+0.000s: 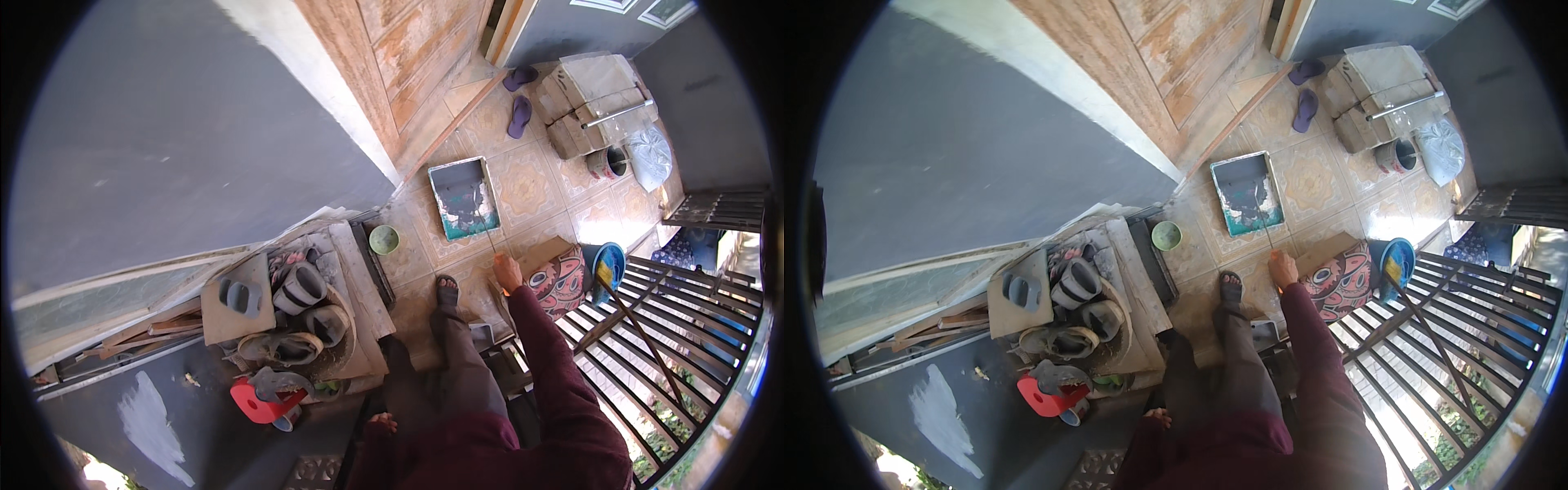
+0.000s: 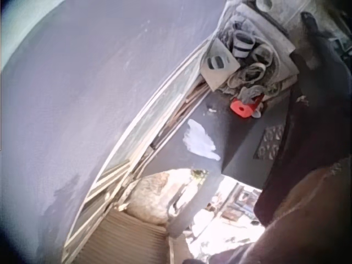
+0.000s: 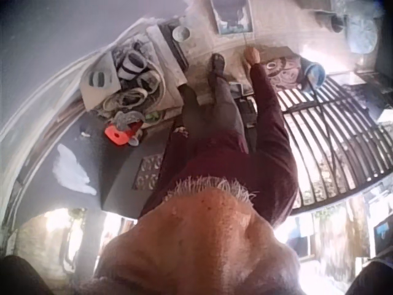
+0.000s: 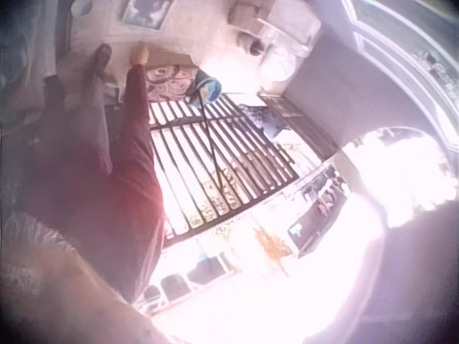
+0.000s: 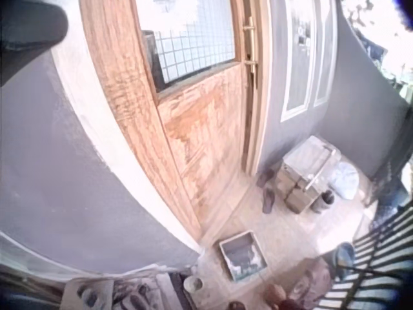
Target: The person paints the exterior wall of a building using a paint roller, applying paint to the area around a window frame and then re-dipping the roller into a paint tray on the floor.
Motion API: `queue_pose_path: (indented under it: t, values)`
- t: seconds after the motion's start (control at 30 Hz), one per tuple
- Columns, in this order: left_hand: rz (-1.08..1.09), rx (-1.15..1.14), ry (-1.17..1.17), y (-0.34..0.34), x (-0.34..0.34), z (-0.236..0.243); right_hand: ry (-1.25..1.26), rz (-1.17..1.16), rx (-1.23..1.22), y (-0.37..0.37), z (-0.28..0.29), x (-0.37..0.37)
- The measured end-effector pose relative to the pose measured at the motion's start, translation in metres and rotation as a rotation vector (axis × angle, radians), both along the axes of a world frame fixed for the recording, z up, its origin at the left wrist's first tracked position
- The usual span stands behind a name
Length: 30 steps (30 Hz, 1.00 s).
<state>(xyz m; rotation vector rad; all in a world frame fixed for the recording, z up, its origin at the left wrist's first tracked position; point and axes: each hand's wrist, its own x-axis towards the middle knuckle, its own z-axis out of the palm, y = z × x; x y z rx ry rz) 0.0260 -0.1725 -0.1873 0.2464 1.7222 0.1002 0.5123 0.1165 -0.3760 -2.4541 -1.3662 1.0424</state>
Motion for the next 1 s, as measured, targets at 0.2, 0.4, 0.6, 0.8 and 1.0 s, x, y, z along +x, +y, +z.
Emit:
queue_pose_path:
  t: [0.2, 0.4, 0.6, 0.8, 1.0]
  values:
    - [0.06, -0.05, 0.044, -0.012, 0.026, -0.017, 0.036, -0.104, -0.017, 0.061, -0.049, -0.006]
    - [0.131, -0.093, 0.055, -0.018, 0.019, -0.018, 0.02, -0.095, -0.013, 0.077, -0.094, 0.004]
    - [0.147, -0.106, 0.031, -0.02, 0.018, -0.025, 0.01, -0.107, -0.065, 0.067, -0.102, 0.009]
    - [0.142, -0.12, 0.038, -0.015, 0.015, -0.03, -0.028, -0.084, -0.053, 0.052, -0.087, 0.011]
    - [0.116, -0.096, 0.052, -0.014, 0.012, -0.03, -0.005, -0.061, -0.114, 0.044, -0.077, 0.014]
